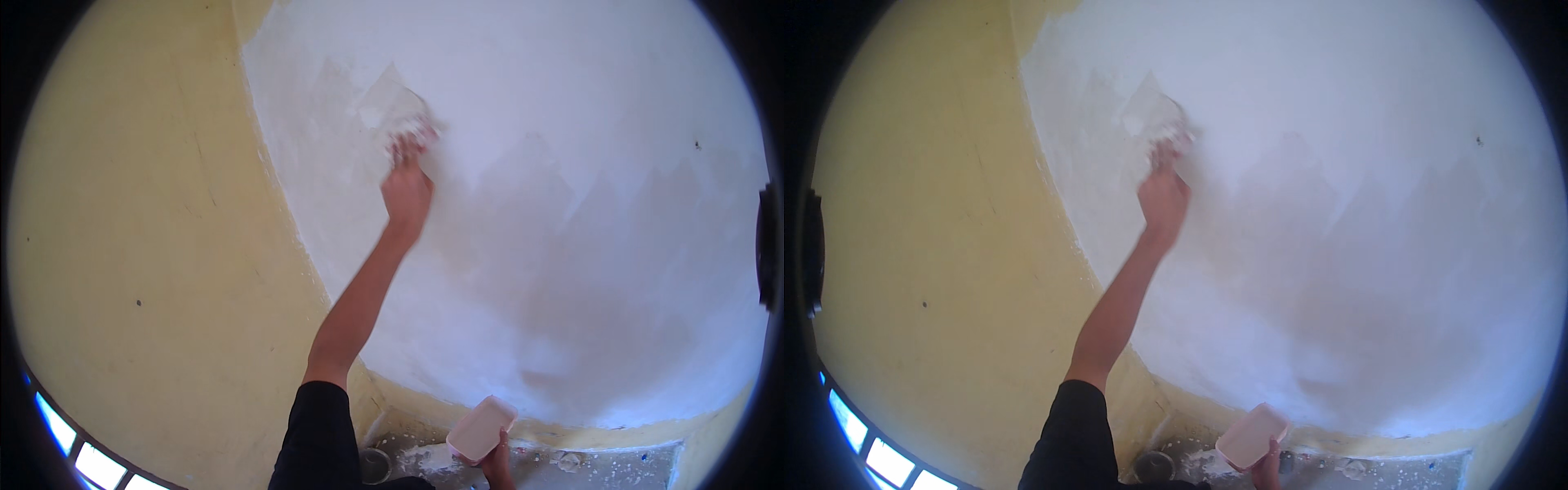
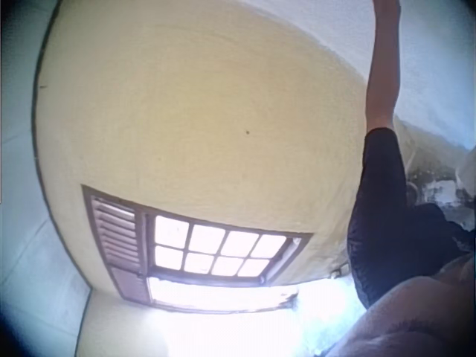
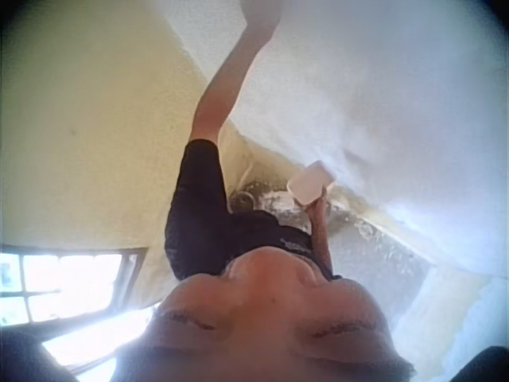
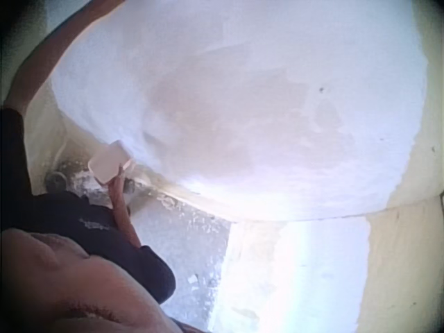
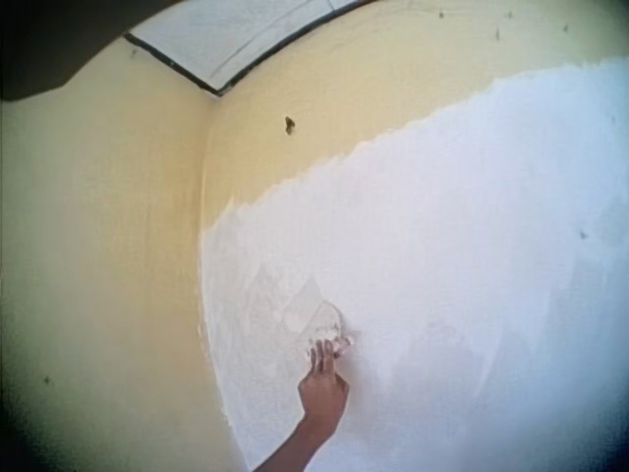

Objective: The person applies white plaster to a yellow wall using a putty knife and a plastic container, smoothing the material across the surface in multiple strokes.

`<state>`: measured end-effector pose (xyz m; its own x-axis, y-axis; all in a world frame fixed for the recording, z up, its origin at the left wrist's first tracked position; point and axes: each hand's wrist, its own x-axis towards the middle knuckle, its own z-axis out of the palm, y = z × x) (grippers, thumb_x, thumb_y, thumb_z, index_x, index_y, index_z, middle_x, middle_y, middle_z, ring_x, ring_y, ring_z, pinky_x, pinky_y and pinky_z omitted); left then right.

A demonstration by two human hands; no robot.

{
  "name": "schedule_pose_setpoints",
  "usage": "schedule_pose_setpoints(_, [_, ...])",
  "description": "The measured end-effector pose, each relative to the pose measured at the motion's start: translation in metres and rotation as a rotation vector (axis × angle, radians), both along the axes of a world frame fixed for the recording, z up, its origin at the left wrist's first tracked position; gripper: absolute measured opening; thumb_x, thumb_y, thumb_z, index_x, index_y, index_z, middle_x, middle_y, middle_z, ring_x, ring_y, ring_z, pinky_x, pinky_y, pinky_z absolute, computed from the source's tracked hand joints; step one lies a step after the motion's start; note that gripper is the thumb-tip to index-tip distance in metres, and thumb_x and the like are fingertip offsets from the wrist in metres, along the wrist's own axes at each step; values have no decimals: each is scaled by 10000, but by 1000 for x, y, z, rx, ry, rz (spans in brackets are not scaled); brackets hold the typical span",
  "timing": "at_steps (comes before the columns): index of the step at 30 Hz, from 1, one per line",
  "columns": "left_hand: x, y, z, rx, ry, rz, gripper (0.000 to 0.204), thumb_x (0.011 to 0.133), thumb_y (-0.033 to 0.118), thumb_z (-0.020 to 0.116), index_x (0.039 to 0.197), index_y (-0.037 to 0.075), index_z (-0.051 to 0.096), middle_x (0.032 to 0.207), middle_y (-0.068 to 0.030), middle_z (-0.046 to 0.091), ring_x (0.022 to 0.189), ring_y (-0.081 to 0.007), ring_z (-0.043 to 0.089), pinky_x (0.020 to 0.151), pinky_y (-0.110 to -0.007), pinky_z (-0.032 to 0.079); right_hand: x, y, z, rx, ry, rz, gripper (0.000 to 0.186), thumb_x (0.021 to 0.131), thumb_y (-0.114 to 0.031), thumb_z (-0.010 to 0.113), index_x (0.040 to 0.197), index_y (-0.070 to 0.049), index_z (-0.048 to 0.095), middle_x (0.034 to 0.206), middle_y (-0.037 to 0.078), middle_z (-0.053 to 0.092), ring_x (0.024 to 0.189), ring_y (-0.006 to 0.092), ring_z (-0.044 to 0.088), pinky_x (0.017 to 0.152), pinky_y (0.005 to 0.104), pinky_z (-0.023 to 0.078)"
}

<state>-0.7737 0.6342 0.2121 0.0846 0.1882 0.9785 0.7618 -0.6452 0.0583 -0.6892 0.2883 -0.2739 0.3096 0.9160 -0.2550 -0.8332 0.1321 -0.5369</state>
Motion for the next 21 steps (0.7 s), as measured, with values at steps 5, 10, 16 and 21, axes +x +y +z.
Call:
schedule_pose_setpoints(5, [-39, -54, -86, -35, 109, -234, 470, 807, -71, 541, 1270, 5, 549, 1195, -238, 614, 984, -378, 648, 723, -410, 553, -18, 2, 20, 19, 70, 39, 458, 1019, -355, 340, 1347, -40, 391, 1261, 105, 542, 1149, 244, 565, 972, 411, 466])
schedule_pose_setpoints(10, [-89, -146, -185, -921, -73, -412, 105, 911, 88, 547, 939, 11, 614, 659, -198, 545, 519, -293, 531, 521, -382, 411, -11, 4, 33, -40, -74, 19, 547, 989, -447, 378, 1371, -57, 396, 1302, 125, 538, 1196, 275, 545, 1021, 431, 438])
schedule_pose_setpoints(16, [-119, -223, -321, -1297, 5, -434, 166, 867, 151, 568, 885, -10, 601, 731, -239, 589, 692, -381, 602, 634, -434, 459, -35, 24, 14, -138, -71, -2, 481, 968, -342, 481, 1352, -62, 412, 1264, 117, 561, 1163, 270, 564, 1007, 424, 454])
schedule_pose_setpoints(21, [-110, -217, -336, -1222, 97, -325, 145, 865, 142, 547, 890, 23, 626, 815, -200, 631, 779, -402, 626, 680, -476, 505, -46, 63, 8, -186, -49, 144, 491, 973, -388, 457, 1342, -65, 427, 1277, 115, 558, 1187, 262, 544, 1023, 415, 437])
